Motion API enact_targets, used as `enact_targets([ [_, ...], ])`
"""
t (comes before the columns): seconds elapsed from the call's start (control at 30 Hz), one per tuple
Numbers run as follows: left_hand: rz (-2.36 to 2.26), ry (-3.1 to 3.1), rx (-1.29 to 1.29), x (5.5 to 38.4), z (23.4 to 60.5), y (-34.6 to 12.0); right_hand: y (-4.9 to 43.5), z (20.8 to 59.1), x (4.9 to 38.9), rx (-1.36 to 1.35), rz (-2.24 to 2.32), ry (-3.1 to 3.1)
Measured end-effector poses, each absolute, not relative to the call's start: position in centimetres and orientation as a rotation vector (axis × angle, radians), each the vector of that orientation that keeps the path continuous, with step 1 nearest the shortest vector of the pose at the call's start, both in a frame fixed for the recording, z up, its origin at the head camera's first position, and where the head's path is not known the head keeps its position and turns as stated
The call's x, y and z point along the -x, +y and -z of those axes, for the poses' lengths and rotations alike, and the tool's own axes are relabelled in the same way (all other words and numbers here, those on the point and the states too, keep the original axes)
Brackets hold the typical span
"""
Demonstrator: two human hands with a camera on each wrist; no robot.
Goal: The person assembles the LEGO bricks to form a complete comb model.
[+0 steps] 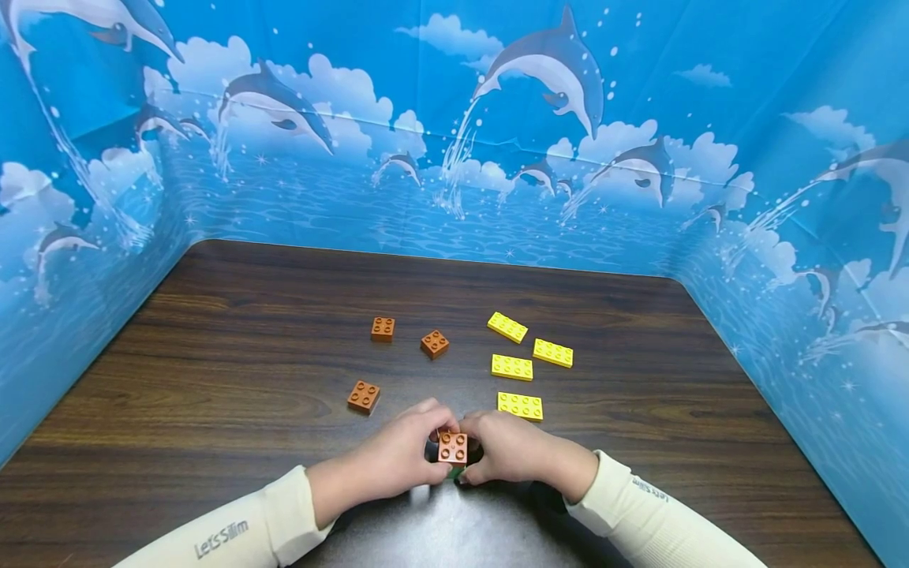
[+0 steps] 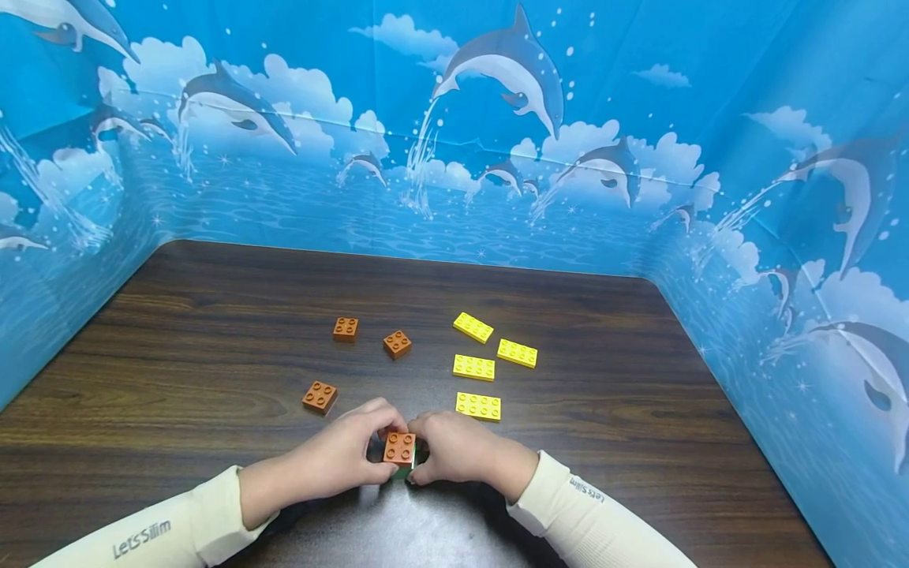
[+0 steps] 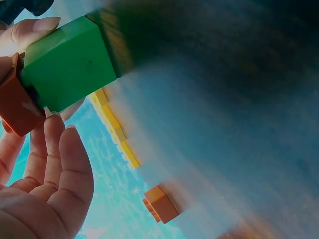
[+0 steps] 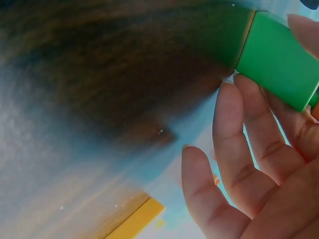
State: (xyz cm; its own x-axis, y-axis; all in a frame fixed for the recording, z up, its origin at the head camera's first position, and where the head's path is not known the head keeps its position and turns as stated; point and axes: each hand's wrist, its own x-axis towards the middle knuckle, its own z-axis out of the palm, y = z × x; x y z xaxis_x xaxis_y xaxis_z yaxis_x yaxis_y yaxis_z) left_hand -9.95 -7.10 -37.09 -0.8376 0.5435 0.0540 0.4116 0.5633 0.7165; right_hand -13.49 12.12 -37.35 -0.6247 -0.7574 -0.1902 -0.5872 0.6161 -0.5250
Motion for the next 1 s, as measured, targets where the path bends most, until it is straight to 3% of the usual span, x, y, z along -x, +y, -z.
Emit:
enact_targets([
  [1.0,-1.116,2.621,-0.797,9.98,37.24,-6.80,12.26,37.14,13.08,1.029,0.559,2.473],
])
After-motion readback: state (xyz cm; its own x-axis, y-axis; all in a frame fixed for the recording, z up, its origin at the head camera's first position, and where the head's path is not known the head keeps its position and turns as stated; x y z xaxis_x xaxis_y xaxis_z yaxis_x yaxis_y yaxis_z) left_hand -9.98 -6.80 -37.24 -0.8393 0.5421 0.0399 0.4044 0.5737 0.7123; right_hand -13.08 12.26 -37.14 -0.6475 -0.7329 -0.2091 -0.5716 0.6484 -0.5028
